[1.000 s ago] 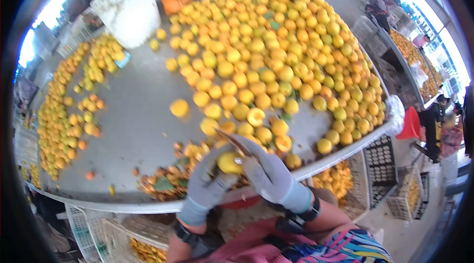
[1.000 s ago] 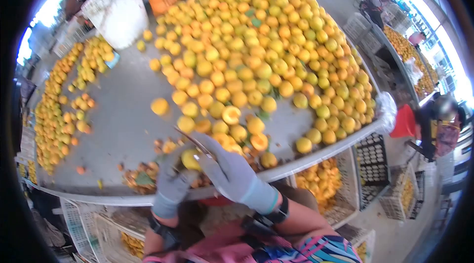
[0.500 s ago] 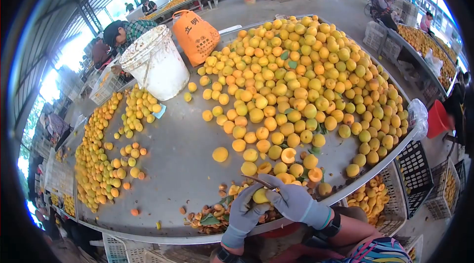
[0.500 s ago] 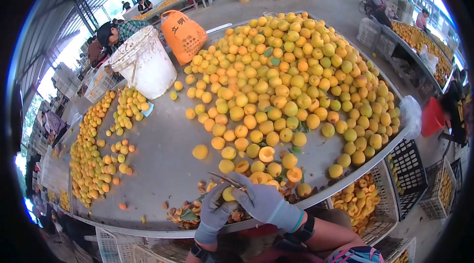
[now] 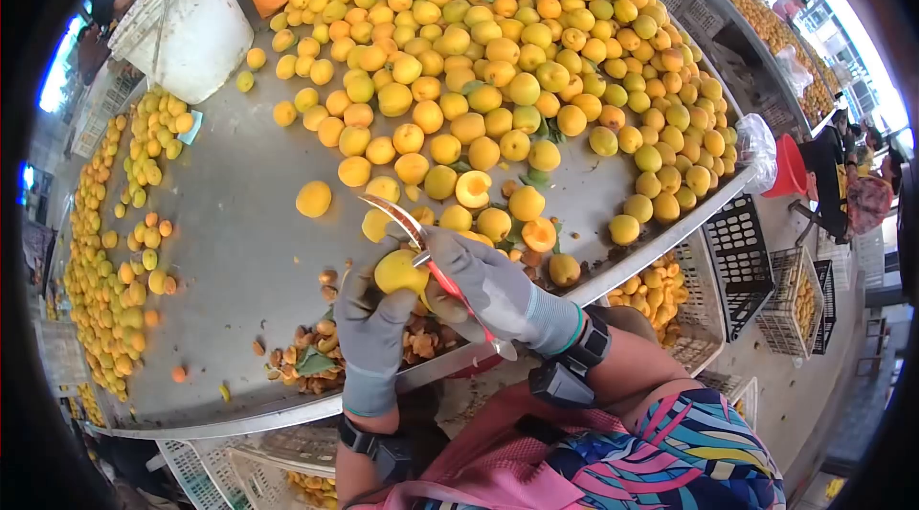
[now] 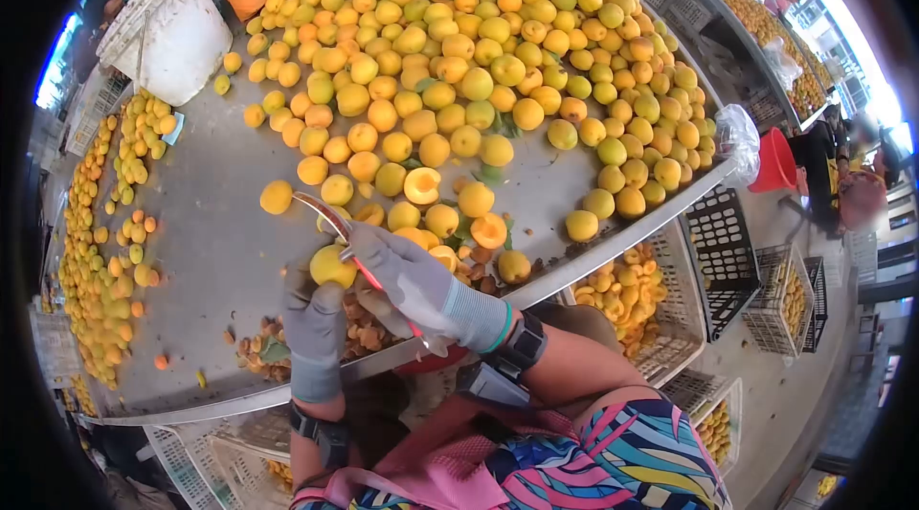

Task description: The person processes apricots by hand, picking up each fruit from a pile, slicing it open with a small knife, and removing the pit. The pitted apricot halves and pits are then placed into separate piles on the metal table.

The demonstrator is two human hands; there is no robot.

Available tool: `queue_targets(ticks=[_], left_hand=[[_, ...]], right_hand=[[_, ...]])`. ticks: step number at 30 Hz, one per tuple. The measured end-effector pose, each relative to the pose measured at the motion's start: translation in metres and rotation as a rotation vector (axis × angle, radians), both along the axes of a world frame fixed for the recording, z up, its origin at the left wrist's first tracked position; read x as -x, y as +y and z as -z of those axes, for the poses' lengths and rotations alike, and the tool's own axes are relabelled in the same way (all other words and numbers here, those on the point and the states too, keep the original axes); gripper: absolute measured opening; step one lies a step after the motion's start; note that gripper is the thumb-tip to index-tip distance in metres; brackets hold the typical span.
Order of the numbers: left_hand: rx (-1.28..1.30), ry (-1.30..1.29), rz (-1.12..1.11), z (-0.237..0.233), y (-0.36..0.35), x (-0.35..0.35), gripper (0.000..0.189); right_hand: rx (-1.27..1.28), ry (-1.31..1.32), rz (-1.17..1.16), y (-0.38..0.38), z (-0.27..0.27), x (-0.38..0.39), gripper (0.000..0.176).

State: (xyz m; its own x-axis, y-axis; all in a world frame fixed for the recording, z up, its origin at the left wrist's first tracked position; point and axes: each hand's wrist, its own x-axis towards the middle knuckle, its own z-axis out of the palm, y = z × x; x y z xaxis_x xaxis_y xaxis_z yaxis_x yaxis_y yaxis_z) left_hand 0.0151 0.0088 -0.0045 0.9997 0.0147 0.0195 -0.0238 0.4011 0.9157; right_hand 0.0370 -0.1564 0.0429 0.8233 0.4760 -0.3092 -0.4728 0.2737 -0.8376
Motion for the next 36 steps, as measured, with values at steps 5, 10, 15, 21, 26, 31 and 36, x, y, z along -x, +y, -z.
queue_targets(ticks=[5,10,15,21,26,31,36], left_hand=[[0.179,-0.026,0.047,0.007,0.006,0.002,0.061],[0.289,0.079,0.043,-0.008,0.006,0.002,0.063],[0.327,0.108,0.038,-0.011,0.008,0.003,0.067],[0.384,0.071,0.121,-0.008,0.007,0.003,0.066],[0.32,0.082,0.089,-0.008,0.008,0.005,0.064],[0.148,0.078,0.074,-0.011,0.008,0.005,0.065],[-0.02,0.056,0.076,-0.014,0.013,0.003,0.065]], right_hand=[[-0.308,0.248,-0.175,0.0,-0.004,-0.001,0.056],[0.049,-0.241,-0.066,0.002,-0.015,0.003,0.052],[0.586,-0.65,-0.117,0.003,-0.018,0.011,0.055],[0.698,-0.707,-0.119,0.004,-0.013,0.015,0.056],[0.743,-0.692,-0.182,0.002,-0.017,0.014,0.059],[0.833,-0.697,-0.245,-0.001,-0.021,0.014,0.063],[0.923,-0.714,-0.284,0.002,-0.019,0.011,0.066]])
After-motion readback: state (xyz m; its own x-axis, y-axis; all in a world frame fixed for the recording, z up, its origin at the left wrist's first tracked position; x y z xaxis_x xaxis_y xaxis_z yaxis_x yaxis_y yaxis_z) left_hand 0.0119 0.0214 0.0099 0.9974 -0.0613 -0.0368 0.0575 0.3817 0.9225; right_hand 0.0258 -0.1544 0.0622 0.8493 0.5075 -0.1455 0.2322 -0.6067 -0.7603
